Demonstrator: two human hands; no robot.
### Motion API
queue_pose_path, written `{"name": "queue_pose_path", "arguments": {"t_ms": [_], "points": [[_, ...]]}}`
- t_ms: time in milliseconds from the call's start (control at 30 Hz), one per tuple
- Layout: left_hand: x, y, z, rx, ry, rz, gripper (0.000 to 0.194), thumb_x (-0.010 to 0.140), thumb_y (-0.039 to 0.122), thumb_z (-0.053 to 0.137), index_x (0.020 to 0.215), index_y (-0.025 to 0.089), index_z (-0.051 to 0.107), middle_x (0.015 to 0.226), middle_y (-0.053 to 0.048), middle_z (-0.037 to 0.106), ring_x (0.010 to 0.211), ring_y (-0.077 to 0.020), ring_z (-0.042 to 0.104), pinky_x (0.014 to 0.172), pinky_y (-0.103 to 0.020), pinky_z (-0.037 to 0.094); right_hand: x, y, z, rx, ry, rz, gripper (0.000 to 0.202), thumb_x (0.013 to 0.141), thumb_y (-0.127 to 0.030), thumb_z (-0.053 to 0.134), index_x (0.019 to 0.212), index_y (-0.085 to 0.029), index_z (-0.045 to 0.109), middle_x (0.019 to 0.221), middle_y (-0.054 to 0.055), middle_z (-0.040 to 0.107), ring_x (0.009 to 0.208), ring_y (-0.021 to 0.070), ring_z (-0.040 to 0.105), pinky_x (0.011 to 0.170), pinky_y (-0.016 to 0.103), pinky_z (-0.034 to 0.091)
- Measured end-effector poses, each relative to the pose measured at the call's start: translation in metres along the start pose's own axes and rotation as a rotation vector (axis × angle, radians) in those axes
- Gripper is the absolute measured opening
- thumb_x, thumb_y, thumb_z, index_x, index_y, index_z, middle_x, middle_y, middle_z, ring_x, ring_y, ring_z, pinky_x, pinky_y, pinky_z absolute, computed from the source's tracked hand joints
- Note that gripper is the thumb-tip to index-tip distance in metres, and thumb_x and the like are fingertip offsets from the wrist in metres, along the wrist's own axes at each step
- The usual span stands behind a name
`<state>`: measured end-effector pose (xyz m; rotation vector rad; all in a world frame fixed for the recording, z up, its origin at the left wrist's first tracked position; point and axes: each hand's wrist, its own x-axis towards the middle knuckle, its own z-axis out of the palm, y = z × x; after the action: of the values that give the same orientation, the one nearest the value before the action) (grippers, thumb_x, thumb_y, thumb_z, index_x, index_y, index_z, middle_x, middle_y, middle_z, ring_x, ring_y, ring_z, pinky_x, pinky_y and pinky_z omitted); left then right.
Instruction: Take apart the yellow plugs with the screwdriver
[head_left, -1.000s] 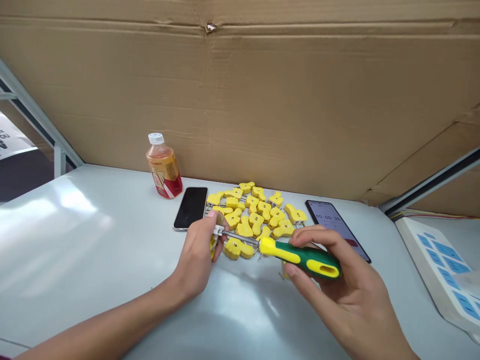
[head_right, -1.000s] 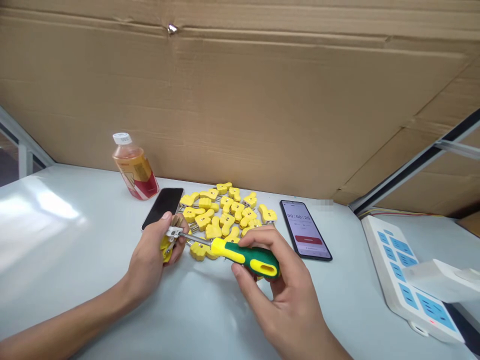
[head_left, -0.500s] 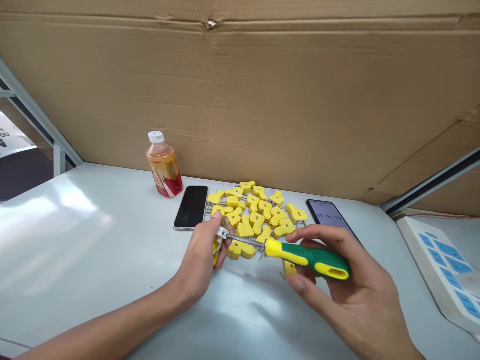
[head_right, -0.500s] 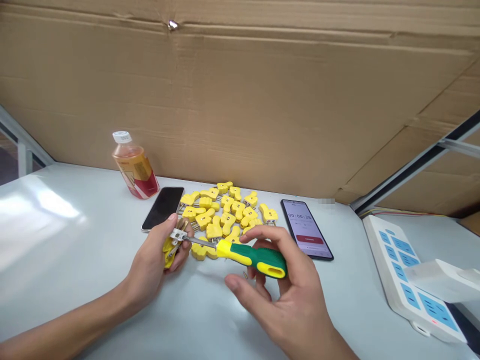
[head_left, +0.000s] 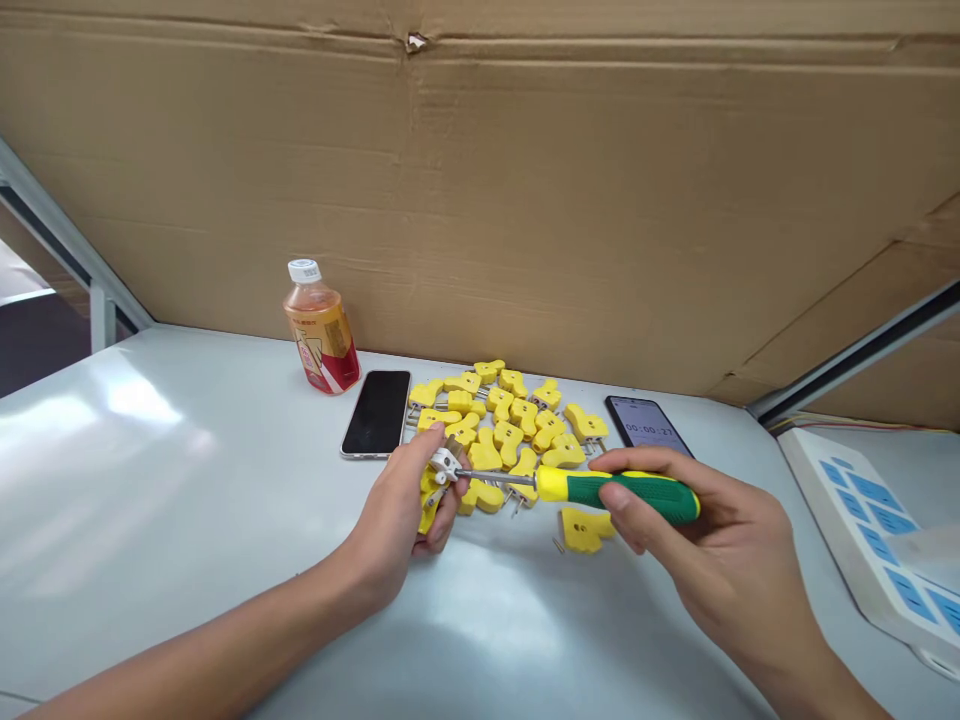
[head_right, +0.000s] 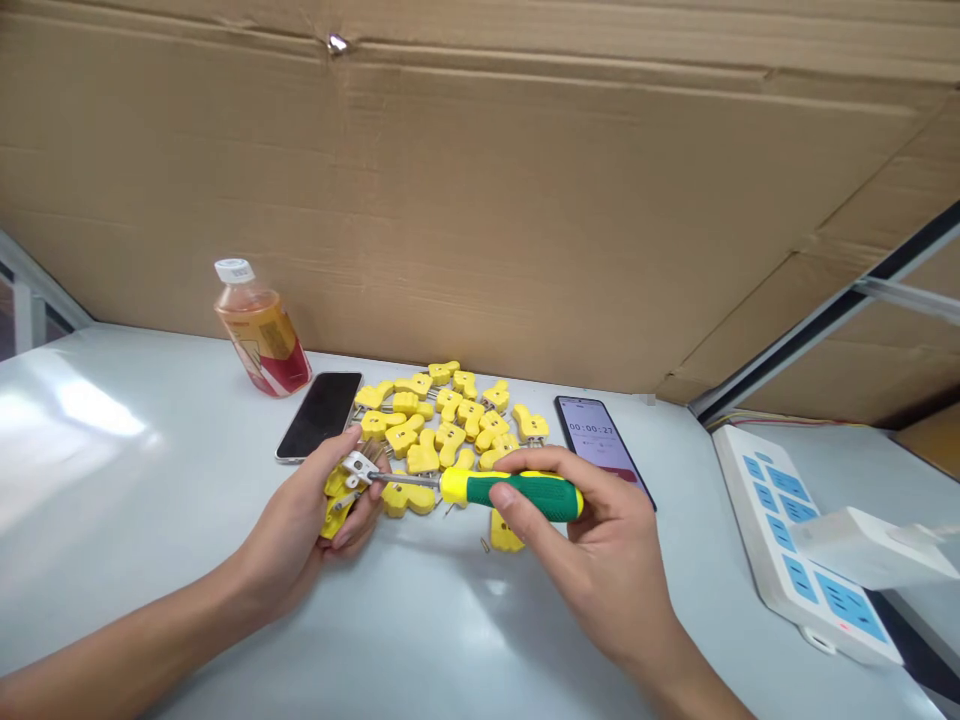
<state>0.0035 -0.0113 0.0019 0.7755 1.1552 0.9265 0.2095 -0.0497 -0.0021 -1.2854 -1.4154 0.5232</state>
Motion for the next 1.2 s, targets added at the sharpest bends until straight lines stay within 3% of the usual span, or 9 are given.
{"name": "queue_pose_path", "arguments": {"t_ms": [200, 300, 367, 433, 567, 667, 833, 1000, 1200], "points": [[0.001, 0.002, -0.002, 0.008, -0.104, -0.004, 0.048, 0.098, 0.052, 0.039, 0.062, 0.021, 0.05, 0.036, 0.007, 0.03, 0.039, -0.0085, 0.015, 0.04, -0.021, 0.015, 0.005, -0.001, -0.005, 0.148, 0.111, 0.173, 0.018, 0.078, -0.046, 0.084, 0.078, -0.029, 0.08, 0.06, -0.002, 0.064, 0.051, 0.0143, 0.054, 0.05, 0.028, 0.046], [0.001, 0.003, -0.004, -0.044, -0.214, -0.06, 0.051, 0.098, 0.054, 0.038, 0.062, 0.021, 0.051, 0.037, 0.007, 0.03, 0.038, -0.0079, 0.013, 0.04, -0.021, 0.014, 0.016, -0.001, -0.01, 0.474, -0.02, 0.42, 0.034, 0.068, -0.054, 0.09, 0.079, -0.026, 0.077, 0.061, -0.001, 0.063, 0.049, 0.0136, 0.051, 0.047, 0.028, 0.047], [0.002, 0.004, -0.005, -0.076, -0.345, -0.119, 0.053, 0.098, 0.056, 0.038, 0.061, 0.021, 0.052, 0.037, 0.008, 0.028, 0.038, -0.0078, 0.011, 0.04, -0.021, 0.012, 0.021, -0.001, -0.012, 0.626, -0.125, 0.558, 0.04, 0.058, -0.05, 0.096, 0.076, -0.024, 0.072, 0.071, 0.002, 0.067, 0.053, 0.0146, 0.054, 0.049, 0.029, 0.05], [0.001, 0.003, -0.006, -0.086, -0.488, -0.181, 0.05, 0.097, 0.054, 0.041, 0.062, 0.021, 0.053, 0.037, 0.009, 0.026, 0.038, -0.0081, 0.01, 0.039, -0.021, 0.011, 0.021, -0.004, -0.01, 0.682, -0.213, 0.629, 0.037, 0.062, -0.044, 0.094, 0.079, -0.023, 0.069, 0.075, 0.002, 0.066, 0.059, 0.0155, 0.056, 0.054, 0.029, 0.053], [-0.001, -0.001, -0.007, -0.022, -0.714, -0.27, 0.044, 0.094, 0.053, 0.048, 0.064, 0.021, 0.053, 0.037, 0.009, 0.027, 0.036, -0.0084, 0.015, 0.039, -0.022, 0.015, 0.011, -0.006, -0.004, 0.727, -0.42, 0.618, 0.024, 0.081, -0.035, 0.082, 0.083, -0.023, 0.061, 0.064, -0.006, 0.049, 0.056, 0.011, 0.044, 0.056, 0.024, 0.044], [-0.002, -0.006, -0.007, 0.091, -0.829, -0.288, 0.047, 0.091, 0.061, 0.054, 0.067, 0.021, 0.054, 0.036, 0.009, 0.033, 0.034, -0.0083, 0.02, 0.039, -0.023, 0.022, 0.004, -0.005, 0.002, 0.625, -0.581, 0.51, 0.027, 0.081, -0.039, 0.083, 0.09, -0.022, 0.064, 0.056, -0.011, 0.037, 0.05, 0.008, 0.029, 0.049, 0.022, 0.032], [0.0, -0.008, -0.007, 0.282, -0.963, -0.287, 0.057, 0.084, 0.076, 0.057, 0.07, 0.02, 0.055, 0.038, 0.008, 0.038, 0.036, -0.01, 0.029, 0.042, -0.025, 0.028, -0.003, -0.007, 0.007, 0.213, -0.656, 0.249, 0.032, 0.087, -0.047, 0.077, 0.076, -0.019, 0.07, 0.06, -0.004, 0.055, 0.057, 0.012, 0.048, 0.058, 0.025, 0.042], [-0.001, -0.008, -0.005, 0.298, -0.873, -0.292, 0.063, 0.086, 0.082, 0.047, 0.074, 0.021, 0.055, 0.041, 0.009, 0.038, 0.037, -0.0096, 0.028, 0.043, -0.023, 0.024, -0.009, -0.008, 0.007, 0.048, -0.6, 0.06, 0.027, 0.095, -0.035, 0.066, 0.073, -0.019, 0.07, 0.067, 0.0, 0.068, 0.065, 0.0155, 0.062, 0.068, 0.026, 0.05], [0.0, -0.01, -0.001, 0.154, -0.593, -0.209, 0.052, 0.094, 0.071, 0.042, 0.079, 0.023, 0.052, 0.039, 0.01, 0.033, 0.036, -0.0089, 0.017, 0.039, -0.021, 0.016, -0.002, -0.001, 0.003, 0.076, -0.39, 0.01, 0.017, 0.09, -0.031, 0.07, 0.077, -0.02, 0.071, 0.062, -0.002, 0.063, 0.054, 0.0116, 0.052, 0.052, 0.023, 0.041]]}}
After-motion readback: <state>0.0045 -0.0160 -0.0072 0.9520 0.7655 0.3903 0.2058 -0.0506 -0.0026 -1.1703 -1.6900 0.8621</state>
